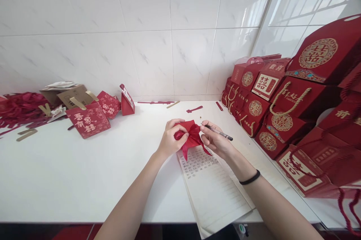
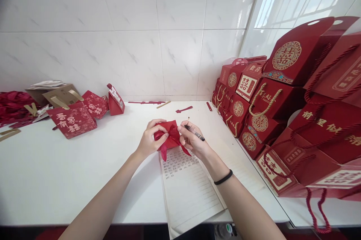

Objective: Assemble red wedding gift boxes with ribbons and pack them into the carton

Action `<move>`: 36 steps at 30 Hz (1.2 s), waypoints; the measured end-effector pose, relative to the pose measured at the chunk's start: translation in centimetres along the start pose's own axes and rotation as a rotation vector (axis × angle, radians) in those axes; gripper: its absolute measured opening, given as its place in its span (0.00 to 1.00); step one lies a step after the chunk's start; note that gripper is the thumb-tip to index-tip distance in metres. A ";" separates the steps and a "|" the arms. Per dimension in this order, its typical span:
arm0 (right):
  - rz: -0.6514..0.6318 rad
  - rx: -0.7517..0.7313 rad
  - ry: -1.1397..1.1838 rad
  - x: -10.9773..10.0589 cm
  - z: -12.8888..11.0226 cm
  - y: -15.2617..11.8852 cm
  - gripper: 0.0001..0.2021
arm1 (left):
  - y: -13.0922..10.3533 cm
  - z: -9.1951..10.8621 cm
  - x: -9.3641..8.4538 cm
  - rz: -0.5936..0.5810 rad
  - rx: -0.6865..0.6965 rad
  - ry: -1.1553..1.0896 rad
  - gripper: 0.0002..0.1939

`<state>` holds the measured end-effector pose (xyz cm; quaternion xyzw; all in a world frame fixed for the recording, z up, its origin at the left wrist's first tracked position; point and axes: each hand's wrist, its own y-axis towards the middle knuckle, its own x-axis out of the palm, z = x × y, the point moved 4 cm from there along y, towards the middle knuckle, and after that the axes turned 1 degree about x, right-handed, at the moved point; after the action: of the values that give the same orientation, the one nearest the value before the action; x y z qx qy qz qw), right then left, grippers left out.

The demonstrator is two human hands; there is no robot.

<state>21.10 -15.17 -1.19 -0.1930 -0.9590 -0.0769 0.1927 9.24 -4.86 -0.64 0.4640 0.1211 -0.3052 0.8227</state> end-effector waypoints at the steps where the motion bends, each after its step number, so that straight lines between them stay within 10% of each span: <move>1: -0.003 0.009 0.012 0.1 0.1 0.0 0.20 | 0.0 0.0 0.0 -0.002 -0.002 -0.002 0.04; 18: 0.129 0.019 -0.012 -0.8 0.4 0.4 0.20 | 0.0 0.1 0.0 -0.007 0.003 0.023 0.04; 23: 0.458 -0.455 -0.550 -1.8 -1.1 -0.7 0.12 | 0.0 0.1 0.0 -0.004 -0.013 0.007 0.04; 29: -0.205 -1.279 -1.381 3.8 0.8 -4.1 0.10 | 0.1 -0.1 0.1 0.018 -0.008 0.012 0.04; 36: -0.175 -1.174 -1.599 4.2 2.7 -3.5 0.13 | 0.1 -0.5 0.0 0.039 -0.038 0.028 0.04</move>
<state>15.18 -16.33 -2.23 -0.1814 -0.6277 -0.4003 -0.6425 9.32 -4.39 -0.87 0.4547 0.1292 -0.2801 0.8355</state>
